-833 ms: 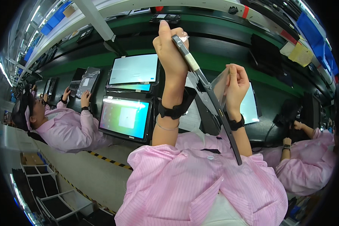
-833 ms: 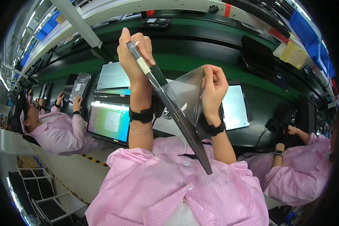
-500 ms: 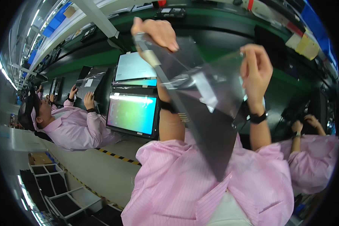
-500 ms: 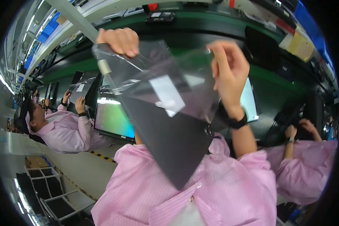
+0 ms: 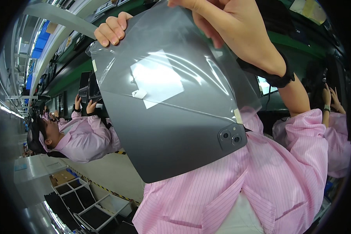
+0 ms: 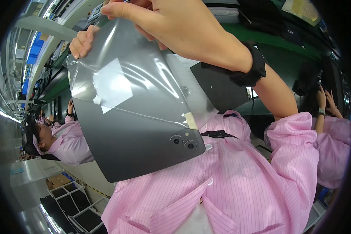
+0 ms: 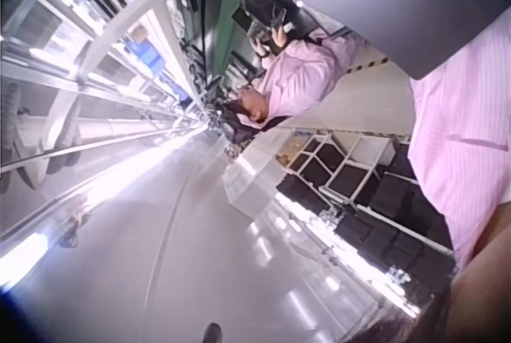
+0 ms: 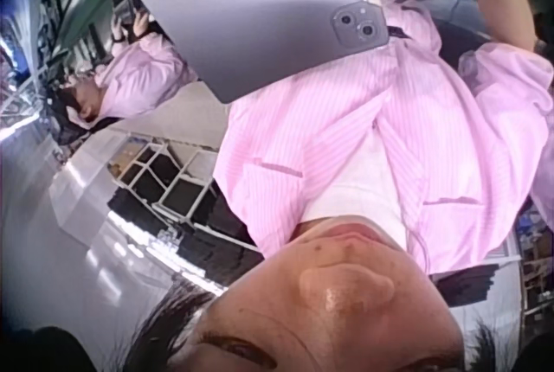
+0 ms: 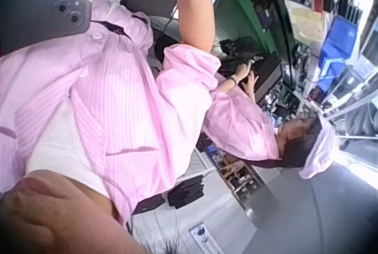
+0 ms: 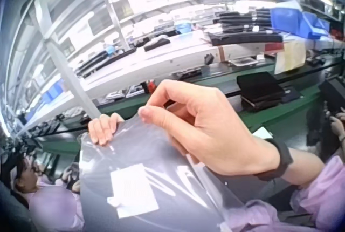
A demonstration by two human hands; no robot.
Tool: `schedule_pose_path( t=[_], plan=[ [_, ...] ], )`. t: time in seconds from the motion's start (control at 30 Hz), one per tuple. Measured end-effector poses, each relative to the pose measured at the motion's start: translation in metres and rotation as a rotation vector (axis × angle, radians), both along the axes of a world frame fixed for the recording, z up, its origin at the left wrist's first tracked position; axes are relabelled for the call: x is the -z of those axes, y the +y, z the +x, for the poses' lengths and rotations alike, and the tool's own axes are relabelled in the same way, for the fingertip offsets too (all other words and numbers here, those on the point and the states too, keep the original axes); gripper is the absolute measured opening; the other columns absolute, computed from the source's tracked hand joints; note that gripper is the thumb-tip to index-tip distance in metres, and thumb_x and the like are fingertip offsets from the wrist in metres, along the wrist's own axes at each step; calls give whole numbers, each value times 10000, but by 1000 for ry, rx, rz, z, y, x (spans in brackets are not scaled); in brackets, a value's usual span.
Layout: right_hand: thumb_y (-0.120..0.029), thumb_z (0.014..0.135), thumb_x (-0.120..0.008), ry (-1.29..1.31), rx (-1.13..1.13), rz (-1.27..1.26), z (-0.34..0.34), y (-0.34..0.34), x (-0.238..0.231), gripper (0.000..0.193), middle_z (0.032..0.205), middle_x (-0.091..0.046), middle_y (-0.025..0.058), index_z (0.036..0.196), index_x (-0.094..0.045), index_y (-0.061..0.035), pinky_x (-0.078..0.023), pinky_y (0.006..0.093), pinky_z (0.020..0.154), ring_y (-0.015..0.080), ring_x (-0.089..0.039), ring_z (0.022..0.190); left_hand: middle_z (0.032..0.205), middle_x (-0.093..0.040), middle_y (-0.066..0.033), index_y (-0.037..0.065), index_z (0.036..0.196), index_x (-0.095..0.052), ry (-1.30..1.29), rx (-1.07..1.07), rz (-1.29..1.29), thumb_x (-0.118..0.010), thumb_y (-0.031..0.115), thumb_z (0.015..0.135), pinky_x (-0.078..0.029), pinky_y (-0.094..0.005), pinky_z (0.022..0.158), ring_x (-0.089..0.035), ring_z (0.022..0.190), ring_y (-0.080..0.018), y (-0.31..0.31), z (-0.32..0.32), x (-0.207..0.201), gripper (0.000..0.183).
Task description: Inspecting, cleaning, and applying protective films to tablet screens on an assembly line.
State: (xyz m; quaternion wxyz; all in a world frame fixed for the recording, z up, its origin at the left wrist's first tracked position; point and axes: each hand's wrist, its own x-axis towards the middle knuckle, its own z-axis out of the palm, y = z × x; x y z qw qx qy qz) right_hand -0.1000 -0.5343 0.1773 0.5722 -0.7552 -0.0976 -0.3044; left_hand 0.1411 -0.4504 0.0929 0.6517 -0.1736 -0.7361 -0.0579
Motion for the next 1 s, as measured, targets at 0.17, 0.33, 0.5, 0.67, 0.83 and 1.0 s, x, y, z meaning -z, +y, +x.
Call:
schedule_pose_path(
  t=[0.17, 0.33, 0.5, 0.67, 0.83, 1.0],
  plan=[
    [-148, 925, -520, 197, -64, 260, -12, 7, -11, 157, 499, -520, 19, 880, -535, 2, -320, 179, 319, 56, -455, 339, 863, -554, -50, 80, 951, -511, 9, -16, 11, -501, 177, 915, -375, -304, 791, -536, 851, -178, 2, 2, 6, 104],
    [-139, 923, -520, 186, -125, 293, -13, 2, -11, 151, 505, -516, 15, 882, -534, 5, -309, 177, 327, 53, -438, 343, 848, -558, -64, 70, 937, -517, 57, -87, 78, -516, 213, 905, -375, -311, 754, -530, 826, -188, 6, 2, 13, 147],
    [-130, 909, -526, -276, 198, -132, -21, 5, 13, 169, 510, -513, 6, 885, -625, 6, -316, 179, 349, 41, -429, 369, 780, -557, -82, 64, 857, -519, 102, -194, 339, -479, 225, 911, -355, -311, 692, -497, 722, -192, 27, 8, 24, 174],
    [-114, 692, -680, -842, -76, -853, -64, 22, 43, 143, 548, -309, -61, 827, -671, -67, -258, 179, 368, 47, -354, 428, 692, -556, -118, 64, 803, -532, 222, -370, 528, -178, 273, 982, -375, -336, 597, -491, 637, -220, 66, 4, 41, 448],
    [-328, 832, -615, -470, -431, -578, -74, 15, 44, 243, 558, -395, -27, 872, -674, -96, -317, 213, 399, 102, -417, 452, 659, -548, -100, 87, 764, -535, 252, -399, 578, -176, 246, 984, -371, -328, 609, -482, 617, -213, 69, -8, 38, 450],
    [-252, 821, -616, -45, -201, -403, -49, -13, 96, 200, 639, -548, 33, 800, -616, -54, -388, 289, 510, 216, -503, 531, 620, -562, -138, 64, 713, -515, 436, -426, 424, -67, 265, 983, -411, -334, 552, -483, 558, -226, 90, -20, 30, 560]
  ],
)
